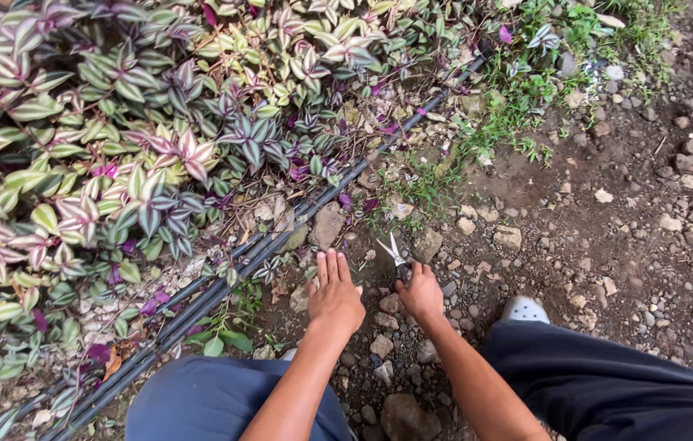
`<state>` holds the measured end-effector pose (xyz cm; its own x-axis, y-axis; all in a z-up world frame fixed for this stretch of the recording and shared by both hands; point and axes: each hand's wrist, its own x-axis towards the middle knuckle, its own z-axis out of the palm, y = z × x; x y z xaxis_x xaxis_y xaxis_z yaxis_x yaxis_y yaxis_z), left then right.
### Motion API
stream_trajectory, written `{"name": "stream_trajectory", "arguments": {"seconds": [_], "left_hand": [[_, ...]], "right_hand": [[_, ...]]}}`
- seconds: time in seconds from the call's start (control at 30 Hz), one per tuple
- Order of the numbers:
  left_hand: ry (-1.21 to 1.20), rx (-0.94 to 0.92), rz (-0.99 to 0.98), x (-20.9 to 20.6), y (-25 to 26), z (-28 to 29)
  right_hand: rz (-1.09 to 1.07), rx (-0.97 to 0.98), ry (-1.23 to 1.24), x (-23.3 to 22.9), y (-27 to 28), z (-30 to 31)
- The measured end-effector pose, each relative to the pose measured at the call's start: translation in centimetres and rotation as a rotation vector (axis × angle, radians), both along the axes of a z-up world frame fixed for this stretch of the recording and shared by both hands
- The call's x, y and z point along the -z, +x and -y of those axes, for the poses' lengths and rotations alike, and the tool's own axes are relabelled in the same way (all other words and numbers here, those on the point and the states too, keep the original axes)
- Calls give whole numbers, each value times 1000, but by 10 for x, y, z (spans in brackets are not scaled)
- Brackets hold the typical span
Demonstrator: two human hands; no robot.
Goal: The person uses shears to trim small plants and weeds growing along a black irrigation pipe in a garden bed. The person holds the plants with one hand and cuts them with the shears in the other.
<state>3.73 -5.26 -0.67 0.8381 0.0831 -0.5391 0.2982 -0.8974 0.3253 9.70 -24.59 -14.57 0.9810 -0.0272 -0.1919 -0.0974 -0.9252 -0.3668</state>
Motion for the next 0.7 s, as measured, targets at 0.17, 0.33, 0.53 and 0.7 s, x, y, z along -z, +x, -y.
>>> {"name": "stream_trajectory", "arguments": {"seconds": [0.17, 0.33, 0.53, 0.7], "left_hand": [[78, 26, -22, -3, 17, 7], [189, 195, -128, -25, 36, -10], [208, 107, -94, -30, 91, -36], [193, 110, -61, -27, 116, -12]], "right_hand": [[79, -128, -51, 18, 49, -9], [117, -189, -78, 47, 80, -22], [71, -203, -15, 68, 98, -19], [146, -111, 5, 41, 79, -10]]}}
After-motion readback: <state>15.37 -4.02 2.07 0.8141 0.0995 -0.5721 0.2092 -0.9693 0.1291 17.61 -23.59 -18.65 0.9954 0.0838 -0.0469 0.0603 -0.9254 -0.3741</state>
